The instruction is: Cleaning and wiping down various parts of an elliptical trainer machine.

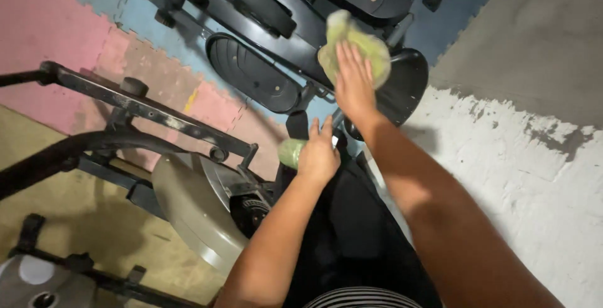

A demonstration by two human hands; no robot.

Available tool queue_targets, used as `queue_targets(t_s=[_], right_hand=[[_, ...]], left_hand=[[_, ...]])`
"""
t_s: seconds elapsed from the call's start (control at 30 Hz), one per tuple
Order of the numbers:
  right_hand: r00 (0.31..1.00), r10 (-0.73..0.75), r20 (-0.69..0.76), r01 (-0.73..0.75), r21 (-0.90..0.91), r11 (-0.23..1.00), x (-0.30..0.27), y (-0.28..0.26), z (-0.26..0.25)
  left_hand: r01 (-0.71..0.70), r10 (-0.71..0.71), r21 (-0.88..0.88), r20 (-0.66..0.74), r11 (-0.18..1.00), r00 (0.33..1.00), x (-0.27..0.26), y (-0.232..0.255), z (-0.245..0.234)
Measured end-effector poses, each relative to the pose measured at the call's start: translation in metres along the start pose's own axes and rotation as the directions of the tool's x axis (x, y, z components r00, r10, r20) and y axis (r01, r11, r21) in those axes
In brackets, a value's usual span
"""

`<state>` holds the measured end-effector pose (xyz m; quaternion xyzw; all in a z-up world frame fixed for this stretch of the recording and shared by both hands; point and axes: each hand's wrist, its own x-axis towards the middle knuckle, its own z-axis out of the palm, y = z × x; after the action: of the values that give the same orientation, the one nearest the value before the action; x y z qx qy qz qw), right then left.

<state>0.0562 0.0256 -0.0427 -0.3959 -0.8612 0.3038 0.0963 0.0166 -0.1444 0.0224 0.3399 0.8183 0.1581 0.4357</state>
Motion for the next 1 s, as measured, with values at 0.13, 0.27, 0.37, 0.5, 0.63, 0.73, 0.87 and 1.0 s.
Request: queue_targets(t_s=[0.13, 0.27, 0.37, 0.5, 0.63, 0.73, 0.87, 1.0], right_hand=[[0.945, -0.221, 0.242, 0.286, -0.277, 0.917, -0.096, 0.039, -0.028], [0.899, -0.304, 0.315, 0.403, -0.323, 0.856, -0.138, 0.066, -0.034], [0.883, -0.317, 0.345, 0.440, -0.379, 0.814, -0.106, 0.050, -0.030], [0.852, -0.327, 0.408, 0.504, -0.471, 0.724, -0.027, 0.002, -0.012], [0.823, -0.415, 0.387, 0.567, -0.588, 0.576, -0.010, -0.010, -0.001], [0.795, -0.406, 0.451, 0.606, -0.560, 0.564, -0.032, -0.003, -0.018], [0.725, -0.434, 0.535, 0.675, -0.429, 0.600, -0.098, 0.029, -0.036], [0.735, -0.381, 0.561, 0.637, -0.380, 0.670, -0.103, 0.020, -0.042]], left_hand=[[-0.018, 0.013, -0.113, -0.043, 0.993, 0.999, -0.013, 0.000, 0.002], [-0.001, -0.003, -0.178, -0.023, 0.984, 1.000, -0.020, 0.009, -0.017], [-0.006, -0.004, -0.180, -0.054, 0.984, 0.999, -0.021, 0.005, -0.014], [-0.051, 0.028, -0.163, -0.143, 0.985, 0.989, -0.015, 0.000, -0.010], [0.001, -0.016, -0.207, -0.071, 0.978, 0.997, -0.022, 0.000, -0.014], [0.021, -0.032, -0.216, -0.050, 0.976, 0.998, -0.024, -0.008, -0.007], [-0.008, -0.015, -0.214, -0.105, 0.977, 0.994, -0.025, -0.013, -0.006], [0.076, -0.084, -0.214, -0.030, 0.974, 0.996, -0.032, -0.009, -0.016]])
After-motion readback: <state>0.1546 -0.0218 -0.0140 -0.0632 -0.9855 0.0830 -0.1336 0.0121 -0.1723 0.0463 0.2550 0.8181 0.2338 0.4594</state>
